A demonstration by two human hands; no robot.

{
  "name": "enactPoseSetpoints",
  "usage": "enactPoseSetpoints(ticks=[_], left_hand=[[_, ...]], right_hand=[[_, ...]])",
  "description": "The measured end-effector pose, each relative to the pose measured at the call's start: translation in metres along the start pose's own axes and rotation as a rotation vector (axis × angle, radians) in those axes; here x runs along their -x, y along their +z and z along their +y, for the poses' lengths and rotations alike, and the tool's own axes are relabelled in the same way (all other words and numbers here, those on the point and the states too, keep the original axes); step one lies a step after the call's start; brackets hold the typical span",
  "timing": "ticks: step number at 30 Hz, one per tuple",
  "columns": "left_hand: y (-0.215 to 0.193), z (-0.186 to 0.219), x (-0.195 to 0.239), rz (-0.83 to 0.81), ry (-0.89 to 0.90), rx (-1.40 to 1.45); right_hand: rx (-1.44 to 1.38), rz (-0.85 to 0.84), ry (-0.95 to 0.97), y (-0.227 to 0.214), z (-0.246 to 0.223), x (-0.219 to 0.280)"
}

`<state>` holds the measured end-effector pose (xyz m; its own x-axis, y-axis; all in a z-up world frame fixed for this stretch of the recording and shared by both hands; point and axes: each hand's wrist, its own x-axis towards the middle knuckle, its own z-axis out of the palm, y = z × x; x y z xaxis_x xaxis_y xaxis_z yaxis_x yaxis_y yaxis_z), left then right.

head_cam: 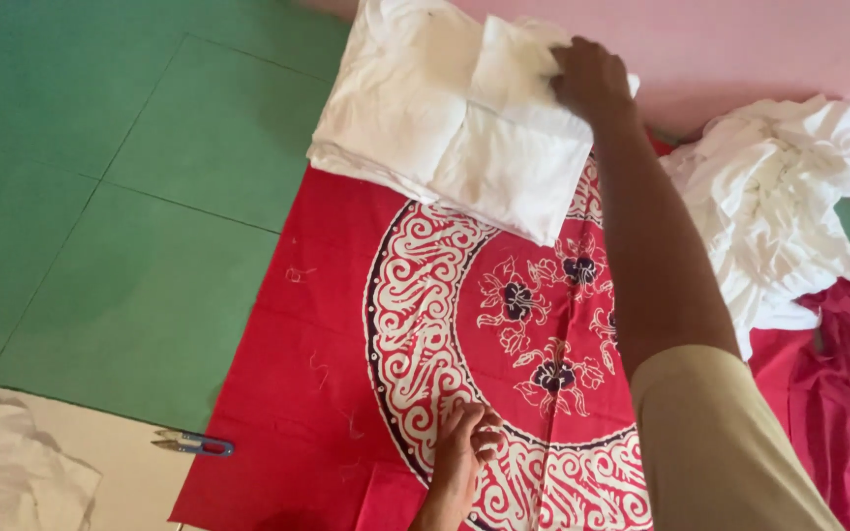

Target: The person sits on the floor and folds a white shirt by hand, smoothing the fabric and folding it into a compact square. They then place the folded shirt onto a stack of other white clothes and pick up another white shirt to begin folding it.

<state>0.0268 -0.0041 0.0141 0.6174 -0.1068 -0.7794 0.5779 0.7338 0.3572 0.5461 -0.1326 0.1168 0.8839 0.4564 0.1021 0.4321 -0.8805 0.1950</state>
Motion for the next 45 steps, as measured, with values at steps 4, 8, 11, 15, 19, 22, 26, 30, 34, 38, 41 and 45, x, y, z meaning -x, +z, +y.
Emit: enactPoseSetpoints(ticks=[4, 8, 11, 15, 19, 22, 26, 30, 34, 38, 41, 45], left_hand=[[-0.001, 0.002, -0.002, -0.003, -0.008, 0.003], [0.001, 0.004, 0.001, 0.007, 0.005, -0.007], [0.004, 0.007, 0.004, 0.013, 0.01, -0.051], [0.002, 0.002, 0.003, -0.002, 0.028, -0.044], [0.001, 0.004, 0.005, 0.004, 0.025, -0.056], [0.006, 0.004, 0.008, 0.005, 0.012, -0.064], [0.005, 0.001, 0.006, 0.007, -0.001, -0.072], [-0.013, -0.025, -0.03, -0.012, -0.032, 0.014], [-0.018, -0.032, -0.046, 0.049, -0.101, 0.024], [-0.03, -0.041, -0.058, -0.025, -0.074, 0.062], [-0.034, -0.044, -0.062, -0.039, -0.091, 0.072], [-0.064, -0.07, -0.108, -0.111, -0.094, 0.134]], right_hand=[[-0.069, 0.086, 0.016, -0.002, -0.009, 0.023], [0.112, 0.407, -0.123, -0.026, -0.035, 0.071], [0.146, 0.375, -0.207, -0.045, -0.081, 0.122], [0.049, 0.146, -0.187, -0.02, -0.126, 0.17], [-0.225, -0.01, -0.105, -0.014, -0.13, 0.185], [-0.513, 0.214, 0.055, -0.025, -0.13, 0.157], [-0.614, 0.094, 0.509, -0.007, -0.118, 0.093], [-0.543, 0.025, 0.602, 0.003, -0.124, 0.06], [-0.495, 0.03, 0.525, 0.013, -0.101, 0.04], [-0.472, -0.02, 0.511, 0.026, -0.086, 0.032], [-0.457, -0.029, 0.505, 0.022, -0.094, 0.035], [-0.72, -0.136, 0.523, 0.012, -0.084, 0.038]])
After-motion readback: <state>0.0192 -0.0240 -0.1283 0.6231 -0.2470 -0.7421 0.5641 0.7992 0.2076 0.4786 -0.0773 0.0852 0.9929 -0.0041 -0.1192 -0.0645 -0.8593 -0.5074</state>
